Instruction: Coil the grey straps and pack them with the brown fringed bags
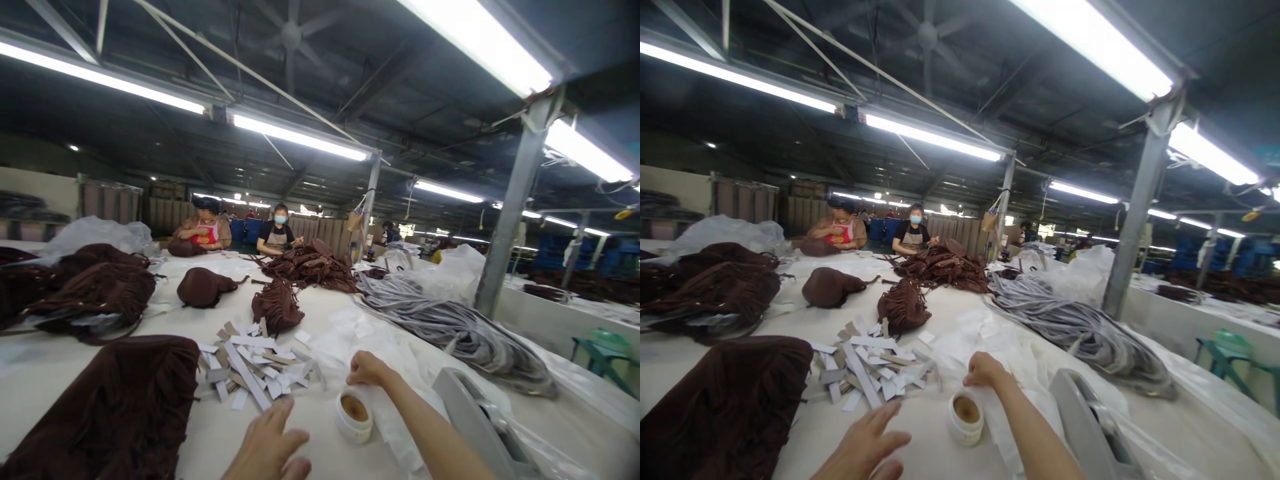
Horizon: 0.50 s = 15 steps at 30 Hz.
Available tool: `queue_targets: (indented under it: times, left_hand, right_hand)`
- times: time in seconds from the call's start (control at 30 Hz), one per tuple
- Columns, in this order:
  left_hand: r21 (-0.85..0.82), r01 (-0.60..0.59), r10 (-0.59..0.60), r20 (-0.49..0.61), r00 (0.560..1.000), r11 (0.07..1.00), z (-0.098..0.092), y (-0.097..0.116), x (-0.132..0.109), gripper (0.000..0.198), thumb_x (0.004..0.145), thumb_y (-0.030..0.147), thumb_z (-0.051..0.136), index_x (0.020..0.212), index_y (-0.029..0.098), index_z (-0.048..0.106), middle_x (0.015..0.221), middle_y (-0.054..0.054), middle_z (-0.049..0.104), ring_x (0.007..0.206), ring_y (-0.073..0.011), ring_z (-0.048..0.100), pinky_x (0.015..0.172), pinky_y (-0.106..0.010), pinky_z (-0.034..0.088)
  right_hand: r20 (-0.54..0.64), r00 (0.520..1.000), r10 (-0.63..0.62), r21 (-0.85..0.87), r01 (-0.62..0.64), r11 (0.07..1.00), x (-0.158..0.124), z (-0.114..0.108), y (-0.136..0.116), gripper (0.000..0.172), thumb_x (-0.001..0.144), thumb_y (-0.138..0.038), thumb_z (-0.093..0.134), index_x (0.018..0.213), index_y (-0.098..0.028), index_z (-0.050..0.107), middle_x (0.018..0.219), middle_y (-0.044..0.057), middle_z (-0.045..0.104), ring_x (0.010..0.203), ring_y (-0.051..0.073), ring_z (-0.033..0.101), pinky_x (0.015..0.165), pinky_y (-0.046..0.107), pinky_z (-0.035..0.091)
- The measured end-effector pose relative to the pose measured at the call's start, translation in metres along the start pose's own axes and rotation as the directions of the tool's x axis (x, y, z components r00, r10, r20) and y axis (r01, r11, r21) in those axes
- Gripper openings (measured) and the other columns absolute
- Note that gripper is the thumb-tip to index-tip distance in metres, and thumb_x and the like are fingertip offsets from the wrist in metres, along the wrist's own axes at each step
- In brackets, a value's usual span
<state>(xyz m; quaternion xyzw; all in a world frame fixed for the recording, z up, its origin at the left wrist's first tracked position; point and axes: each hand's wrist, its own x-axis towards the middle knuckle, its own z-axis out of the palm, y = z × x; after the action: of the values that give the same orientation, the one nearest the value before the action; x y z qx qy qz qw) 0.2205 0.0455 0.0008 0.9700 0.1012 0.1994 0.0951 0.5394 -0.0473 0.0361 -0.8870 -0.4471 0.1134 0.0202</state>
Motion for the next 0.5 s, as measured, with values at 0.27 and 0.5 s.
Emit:
queue_targets:
  times: [0.27,0.5]
  left_hand:
    - [0.115,0.260,-0.280,0.223,0.934,0.959,0.010,0.007,0.115,0.039,0.087,0.027,0.048,0.121,0.017,0.063,0.143,-0.016,0.046,0.134,-0.0367,0.036,0.108,-0.058,0.023]
    - [0.030,0.308,-0.309,0.058,0.949,0.951,-0.038,-0.022,0.114,0.031,0.088,0.022,0.038,0.092,0.015,0.068,0.107,-0.014,0.067,0.104,-0.0281,0.059,0.092,-0.041,0.039]
  right_hand:
    - [-0.004,0.997,-0.078,0.079,0.078,0.994,-0.001,0.005,0.003,0.029,0.086,-0.036,0.065,0.071,-0.011,0.061,0.066,-0.004,0.059,0.062,0.011,0.058,0.060,0.025,0.049]
    - [-0.074,0.985,-0.154,0.070,0.159,0.985,0.002,0.005,0.005,0.021,0.086,-0.032,0.065,0.095,-0.013,0.064,0.092,0.003,0.065,0.084,0.016,0.062,0.079,0.034,0.051]
